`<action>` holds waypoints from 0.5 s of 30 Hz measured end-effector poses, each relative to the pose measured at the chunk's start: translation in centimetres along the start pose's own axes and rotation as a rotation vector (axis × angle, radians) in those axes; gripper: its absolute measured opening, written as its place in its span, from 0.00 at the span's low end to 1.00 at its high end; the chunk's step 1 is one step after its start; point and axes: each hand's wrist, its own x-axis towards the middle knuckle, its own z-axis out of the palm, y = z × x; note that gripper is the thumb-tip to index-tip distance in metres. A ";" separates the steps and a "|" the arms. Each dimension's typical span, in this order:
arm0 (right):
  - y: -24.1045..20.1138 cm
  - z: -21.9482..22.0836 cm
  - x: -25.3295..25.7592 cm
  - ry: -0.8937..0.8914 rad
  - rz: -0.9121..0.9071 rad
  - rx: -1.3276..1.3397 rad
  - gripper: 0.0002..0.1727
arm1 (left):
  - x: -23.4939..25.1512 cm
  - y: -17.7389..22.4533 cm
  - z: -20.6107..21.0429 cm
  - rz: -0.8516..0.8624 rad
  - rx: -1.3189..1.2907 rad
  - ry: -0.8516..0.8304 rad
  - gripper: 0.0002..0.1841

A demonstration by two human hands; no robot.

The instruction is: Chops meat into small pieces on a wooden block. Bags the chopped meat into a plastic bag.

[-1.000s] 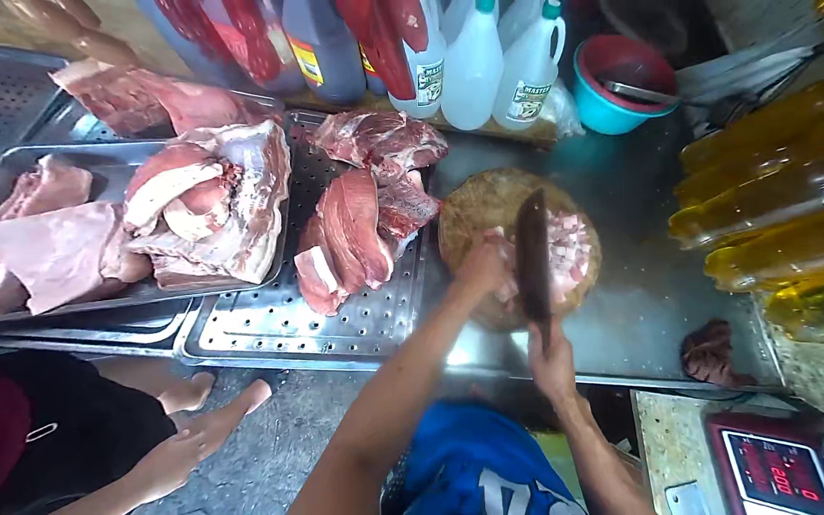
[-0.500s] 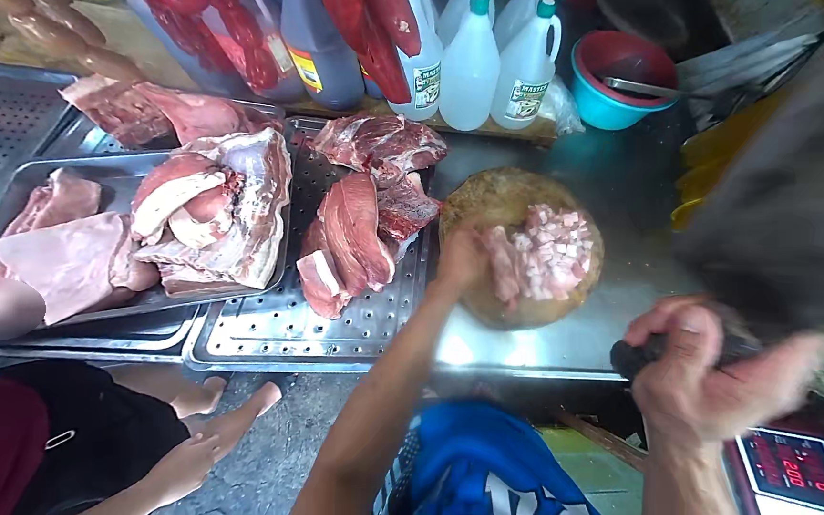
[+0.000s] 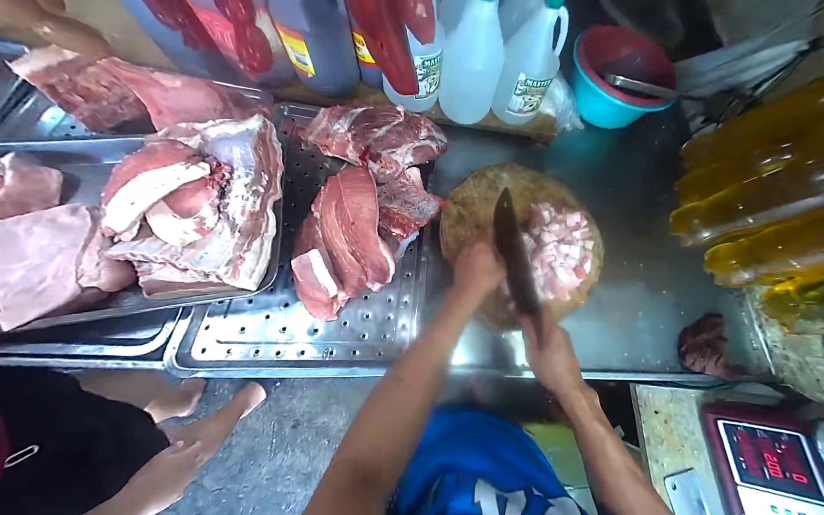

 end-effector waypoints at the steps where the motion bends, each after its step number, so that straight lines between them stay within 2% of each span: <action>1: 1.1 0.7 -0.1 0.056 -0.022 0.077 0.22 | 0.2 0.3 0.0 -0.009 0.036 -0.022 0.30; 5: 4.2 4.1 -0.8 0.318 -0.135 0.278 0.19 | 0.5 1.1 -0.7 -0.031 0.124 -0.104 0.31; 8: 4.7 4.5 -1.1 0.420 -0.213 0.372 0.19 | 0.6 1.2 -1.1 -0.048 0.132 -0.113 0.32; 11: 4.3 3.3 -1.2 0.469 -0.274 0.400 0.18 | 0.2 1.3 -0.9 -0.072 0.113 0.011 0.30; 13: 3.7 2.1 -0.7 0.515 -0.293 0.364 0.19 | -0.1 1.8 -0.4 -0.001 0.103 0.142 0.28; 15: 3.0 0.9 0.0 0.567 -0.291 0.279 0.21 | -0.4 2.7 0.0 0.172 0.128 0.149 0.21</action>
